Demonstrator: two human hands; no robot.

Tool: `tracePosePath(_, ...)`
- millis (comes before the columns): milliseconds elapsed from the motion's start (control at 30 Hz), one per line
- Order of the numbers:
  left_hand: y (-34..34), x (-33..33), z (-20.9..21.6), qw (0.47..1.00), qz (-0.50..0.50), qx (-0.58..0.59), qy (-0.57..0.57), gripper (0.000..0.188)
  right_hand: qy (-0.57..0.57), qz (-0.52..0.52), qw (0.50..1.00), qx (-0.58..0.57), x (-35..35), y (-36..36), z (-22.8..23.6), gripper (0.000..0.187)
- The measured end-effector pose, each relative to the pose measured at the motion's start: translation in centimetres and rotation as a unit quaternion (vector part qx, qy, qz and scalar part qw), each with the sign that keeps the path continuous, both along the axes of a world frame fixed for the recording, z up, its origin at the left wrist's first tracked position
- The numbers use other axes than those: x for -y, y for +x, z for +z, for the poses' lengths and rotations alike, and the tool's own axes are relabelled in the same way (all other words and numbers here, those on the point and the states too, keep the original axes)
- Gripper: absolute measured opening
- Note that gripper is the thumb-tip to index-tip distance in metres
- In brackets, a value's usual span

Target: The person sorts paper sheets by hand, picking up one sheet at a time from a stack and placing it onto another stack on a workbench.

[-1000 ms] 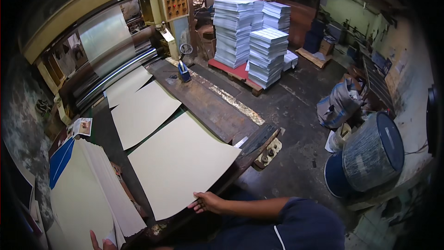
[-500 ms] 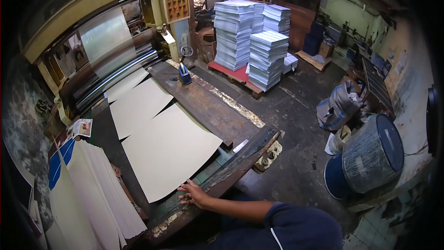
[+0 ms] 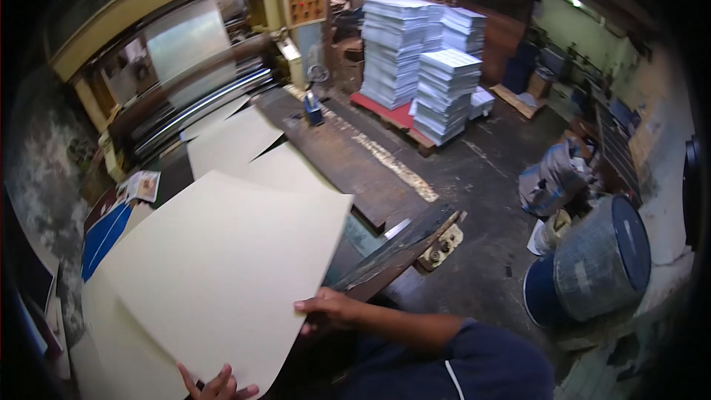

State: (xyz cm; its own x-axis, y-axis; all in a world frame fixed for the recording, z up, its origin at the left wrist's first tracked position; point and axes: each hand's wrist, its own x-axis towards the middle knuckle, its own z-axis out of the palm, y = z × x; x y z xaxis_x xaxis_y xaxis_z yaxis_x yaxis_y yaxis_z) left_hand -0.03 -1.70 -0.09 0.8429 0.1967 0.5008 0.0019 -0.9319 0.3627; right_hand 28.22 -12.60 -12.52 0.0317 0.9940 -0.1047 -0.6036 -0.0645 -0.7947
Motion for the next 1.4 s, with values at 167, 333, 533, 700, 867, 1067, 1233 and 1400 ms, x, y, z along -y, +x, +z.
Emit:
tracePosePath(167,0.3,-0.8,-0.8,0.982,0.181,0.045,0.014,0.082,-0.083,-0.146,0.979,-0.119,3.8,-0.8,-5.6,0.027)
tracePosePath(333,-1.4,-2.9,-0.2,0.957,0.254,0.036,-0.136,0.069,-0.174,-0.16,0.956,-0.173,7.6,-3.1,-9.6,0.026)
tracePosePath(533,-2.3,-4.0,-2.1,0.932,0.283,0.072,-0.217,0.047,-0.273,-0.106,0.948,-0.123,10.2,-4.8,-11.5,0.031)
tracePosePath(700,-2.0,-4.2,-1.8,0.922,0.276,0.09,-0.255,0.033,-0.26,-0.086,0.954,-0.125,9.1,-5.1,-10.8,0.039)
tracePosePath(867,-1.0,-4.1,-3.3,0.893,0.335,0.125,-0.273,0.034,-0.226,-0.116,0.96,-0.115,6.7,-2.8,-11.0,0.042)
tracePosePath(1067,0.2,-2.7,-4.7,0.883,0.399,0.157,-0.192,0.028,-0.184,-0.124,0.966,-0.13,2.0,-0.9,-13.2,0.04)
tracePosePath(1233,0.8,-2.0,-2.3,0.786,0.527,0.159,-0.281,0.038,-0.155,-0.193,0.962,-0.114,-0.6,-0.2,-13.8,0.035)
tracePosePath(1400,-1.2,-1.7,-4.4,0.828,0.469,0.222,-0.213,0.045,-0.195,-0.275,0.936,-0.1,-1.3,-0.7,-11.3,0.047)
